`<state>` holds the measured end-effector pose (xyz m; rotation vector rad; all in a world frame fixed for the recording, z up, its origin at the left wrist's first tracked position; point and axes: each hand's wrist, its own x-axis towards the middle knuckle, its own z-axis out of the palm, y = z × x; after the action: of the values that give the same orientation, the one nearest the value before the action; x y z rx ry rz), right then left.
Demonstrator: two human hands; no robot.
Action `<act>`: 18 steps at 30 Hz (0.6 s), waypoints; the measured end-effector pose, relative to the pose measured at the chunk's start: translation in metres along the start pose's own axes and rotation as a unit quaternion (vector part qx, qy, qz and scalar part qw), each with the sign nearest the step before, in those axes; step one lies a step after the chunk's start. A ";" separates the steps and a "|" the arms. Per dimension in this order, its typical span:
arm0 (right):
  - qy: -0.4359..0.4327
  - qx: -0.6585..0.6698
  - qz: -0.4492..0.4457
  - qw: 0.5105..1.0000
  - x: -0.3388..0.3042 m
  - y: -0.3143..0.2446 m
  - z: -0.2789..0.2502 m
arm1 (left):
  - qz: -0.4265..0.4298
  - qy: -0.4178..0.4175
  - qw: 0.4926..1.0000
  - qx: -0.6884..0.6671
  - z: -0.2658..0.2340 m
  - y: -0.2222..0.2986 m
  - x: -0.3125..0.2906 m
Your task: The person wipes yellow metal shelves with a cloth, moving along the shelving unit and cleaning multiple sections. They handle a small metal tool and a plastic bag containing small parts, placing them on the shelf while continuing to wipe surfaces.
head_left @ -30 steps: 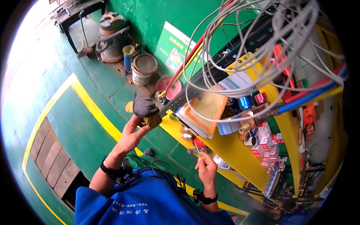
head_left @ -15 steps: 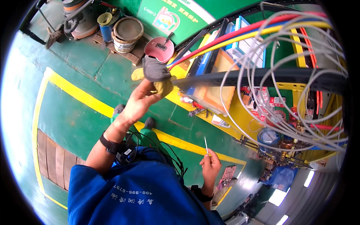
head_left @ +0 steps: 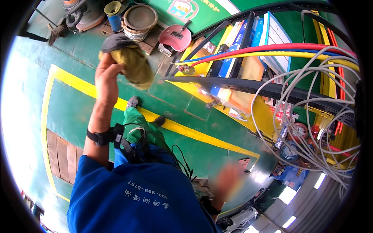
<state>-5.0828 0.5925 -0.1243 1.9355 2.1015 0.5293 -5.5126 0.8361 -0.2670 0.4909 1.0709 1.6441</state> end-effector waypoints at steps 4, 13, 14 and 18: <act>-0.022 0.020 0.011 1.000 0.004 -0.008 -0.004 | -0.031 0.030 0.999 -0.010 -0.035 0.003 0.012; -0.061 0.015 0.015 0.998 -0.003 -0.024 -0.002 | -0.150 0.121 0.981 0.001 -0.107 -0.044 0.013; -0.066 0.030 0.016 0.997 0.001 -0.029 -0.007 | -0.163 0.134 0.978 -0.006 -0.122 -0.049 0.012; -0.044 0.049 -0.019 0.998 0.011 -0.041 -0.016 | -0.210 0.225 0.951 -0.009 -0.162 -0.057 0.004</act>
<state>-5.1274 0.5994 -0.1263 1.9274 2.1420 0.3332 -5.6060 0.7771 -0.3985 -0.1373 1.3803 1.4051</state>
